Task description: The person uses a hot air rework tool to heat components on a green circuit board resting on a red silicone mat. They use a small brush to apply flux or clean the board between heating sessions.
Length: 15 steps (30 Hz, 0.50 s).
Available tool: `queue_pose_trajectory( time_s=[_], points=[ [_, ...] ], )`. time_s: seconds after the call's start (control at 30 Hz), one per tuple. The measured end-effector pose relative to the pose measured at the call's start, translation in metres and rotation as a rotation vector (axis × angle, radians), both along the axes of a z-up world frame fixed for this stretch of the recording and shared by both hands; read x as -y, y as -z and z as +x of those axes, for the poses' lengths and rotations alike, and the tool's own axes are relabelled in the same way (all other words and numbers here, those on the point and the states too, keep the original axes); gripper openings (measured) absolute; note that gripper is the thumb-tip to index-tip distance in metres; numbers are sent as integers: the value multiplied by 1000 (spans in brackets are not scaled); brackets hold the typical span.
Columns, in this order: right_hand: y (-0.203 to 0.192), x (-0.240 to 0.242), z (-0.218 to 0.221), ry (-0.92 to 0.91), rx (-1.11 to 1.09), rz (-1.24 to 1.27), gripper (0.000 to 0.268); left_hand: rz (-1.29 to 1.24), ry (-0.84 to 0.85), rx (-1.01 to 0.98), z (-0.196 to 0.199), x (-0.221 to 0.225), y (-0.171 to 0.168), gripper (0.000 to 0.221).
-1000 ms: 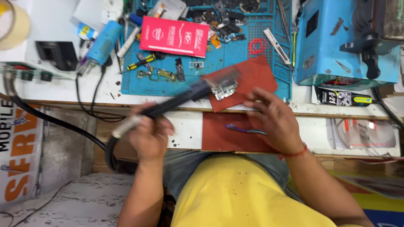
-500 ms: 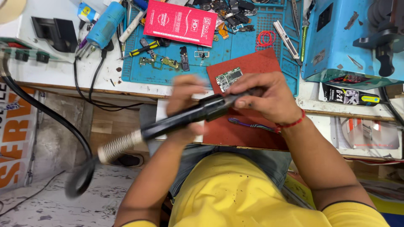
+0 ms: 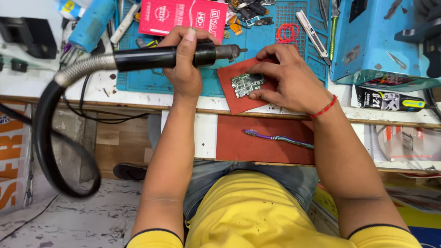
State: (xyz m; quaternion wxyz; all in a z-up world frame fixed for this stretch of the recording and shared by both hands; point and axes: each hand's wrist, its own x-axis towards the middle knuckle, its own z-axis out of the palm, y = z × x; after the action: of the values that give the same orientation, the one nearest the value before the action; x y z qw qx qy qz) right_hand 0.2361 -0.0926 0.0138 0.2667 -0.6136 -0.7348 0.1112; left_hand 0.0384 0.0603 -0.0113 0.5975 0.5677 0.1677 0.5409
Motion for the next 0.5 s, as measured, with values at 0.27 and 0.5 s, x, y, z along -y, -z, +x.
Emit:
queue_pose_trajectory(
  time_s=[0.27,0.5],
  points=[
    [4,3,20,-18,23,-21,53,-20,218,48,-2,0,11,35],
    [3,3,20,-20,-22,-22,50,-28,289,-26,-12,14,2,33]
  ],
)
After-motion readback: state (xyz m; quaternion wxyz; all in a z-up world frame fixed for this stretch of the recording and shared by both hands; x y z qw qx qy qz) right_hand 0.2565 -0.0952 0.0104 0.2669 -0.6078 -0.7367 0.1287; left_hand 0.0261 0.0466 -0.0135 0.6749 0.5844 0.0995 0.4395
